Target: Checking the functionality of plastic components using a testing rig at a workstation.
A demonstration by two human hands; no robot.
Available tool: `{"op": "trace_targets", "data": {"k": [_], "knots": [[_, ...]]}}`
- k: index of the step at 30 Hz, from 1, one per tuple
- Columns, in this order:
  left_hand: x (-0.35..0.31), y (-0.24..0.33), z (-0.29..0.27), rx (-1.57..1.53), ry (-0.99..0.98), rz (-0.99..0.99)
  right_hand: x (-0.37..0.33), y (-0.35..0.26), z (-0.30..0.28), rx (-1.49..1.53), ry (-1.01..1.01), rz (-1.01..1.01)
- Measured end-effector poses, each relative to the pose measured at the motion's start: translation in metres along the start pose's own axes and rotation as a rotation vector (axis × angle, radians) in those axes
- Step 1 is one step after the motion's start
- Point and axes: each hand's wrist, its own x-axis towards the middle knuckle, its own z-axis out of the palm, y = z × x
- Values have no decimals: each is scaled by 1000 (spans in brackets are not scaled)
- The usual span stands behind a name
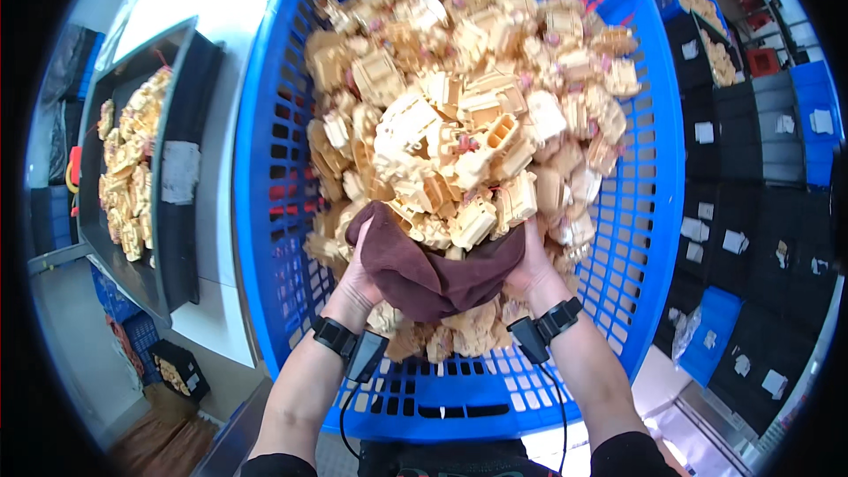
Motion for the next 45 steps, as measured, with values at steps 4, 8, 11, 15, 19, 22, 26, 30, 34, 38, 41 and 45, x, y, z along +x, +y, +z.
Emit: {"op": "trace_targets", "data": {"k": [4,8,11,15,19,22,26,30,34,38,41,45], "knots": [[1,36,59,74,-79,87,21,-25,67,-87,-210,-107],[18,80,115,104,-247,139,52,-60,127,-63,-257,-131],[23,102,147,105,-429,117,73,-86,165,-142,-288,-178],[27,126,184,123,-398,234,91,-117,202,-87,-89,-173],[30,143,219,188,-316,297,91,-154,246,-208,79,-287],[15,140,222,168,-325,325,54,-173,251,-400,155,-398],[-32,128,194,203,-111,452,-20,-174,202,-723,204,-515],[-98,96,136,435,-181,473,-103,-158,119,-789,190,-418],[-147,48,96,639,-33,455,-197,-117,51,-630,154,-160],[-208,4,70,665,17,296,-283,-93,17,-662,205,-5],[-254,-14,56,684,28,118,-323,-94,8,-669,228,89],[-271,-17,36,640,199,-113,-314,-86,-16,-692,249,295]]}}
